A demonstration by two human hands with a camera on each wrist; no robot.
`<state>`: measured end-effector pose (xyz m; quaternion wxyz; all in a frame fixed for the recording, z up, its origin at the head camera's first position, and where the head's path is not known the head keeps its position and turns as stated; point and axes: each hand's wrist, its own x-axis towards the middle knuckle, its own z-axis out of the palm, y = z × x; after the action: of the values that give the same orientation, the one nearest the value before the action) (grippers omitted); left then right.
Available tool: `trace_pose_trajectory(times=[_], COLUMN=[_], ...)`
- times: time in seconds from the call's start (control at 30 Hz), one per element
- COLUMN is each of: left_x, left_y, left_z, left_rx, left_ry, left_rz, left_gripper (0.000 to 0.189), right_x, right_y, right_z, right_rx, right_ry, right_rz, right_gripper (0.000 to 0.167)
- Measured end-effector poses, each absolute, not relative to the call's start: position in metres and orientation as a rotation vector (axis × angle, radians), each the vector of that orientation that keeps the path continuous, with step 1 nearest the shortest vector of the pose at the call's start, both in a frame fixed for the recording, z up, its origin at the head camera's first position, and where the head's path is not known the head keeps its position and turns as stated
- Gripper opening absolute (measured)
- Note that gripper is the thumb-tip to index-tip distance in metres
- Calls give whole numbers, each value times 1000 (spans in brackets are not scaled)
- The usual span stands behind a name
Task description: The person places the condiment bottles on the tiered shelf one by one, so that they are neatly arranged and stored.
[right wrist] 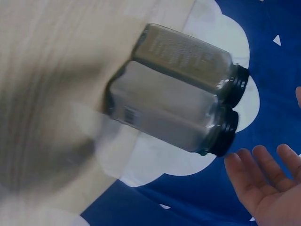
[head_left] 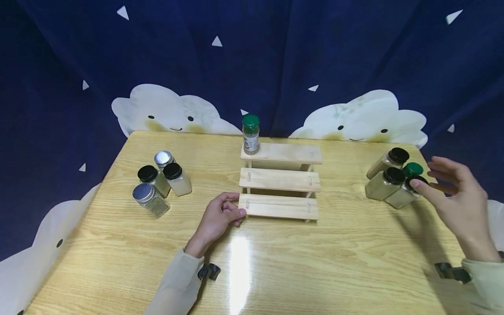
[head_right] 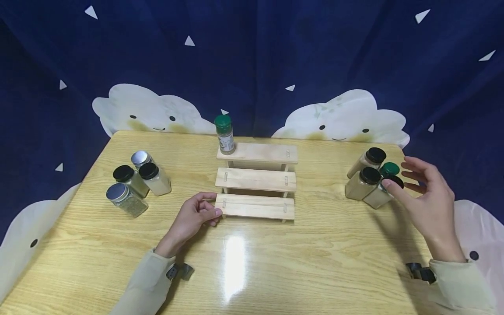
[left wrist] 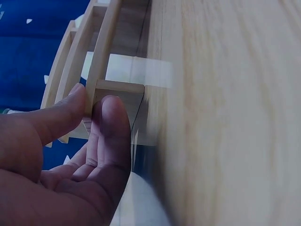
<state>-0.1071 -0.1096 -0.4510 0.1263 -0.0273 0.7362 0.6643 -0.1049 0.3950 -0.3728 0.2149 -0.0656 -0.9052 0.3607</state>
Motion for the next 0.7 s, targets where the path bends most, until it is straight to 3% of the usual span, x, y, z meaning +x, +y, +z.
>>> trace_pose_trajectory(times=[0.43, 0.7], left_x=[-105, -106], left_y=[-110, -110], left_z=[-452, -451], left_rx=[-84, -80], left_ry=[2120, 2120], left_rz=[1968, 1968], left_gripper=[46, 46], right_x=[-99, -98], right_y=[402, 413], right_z=[-398, -412], right_rx=[-388, -354], right_ry=[-2482, -2529], right_rz=[1007, 1045], right_gripper=[76, 79])
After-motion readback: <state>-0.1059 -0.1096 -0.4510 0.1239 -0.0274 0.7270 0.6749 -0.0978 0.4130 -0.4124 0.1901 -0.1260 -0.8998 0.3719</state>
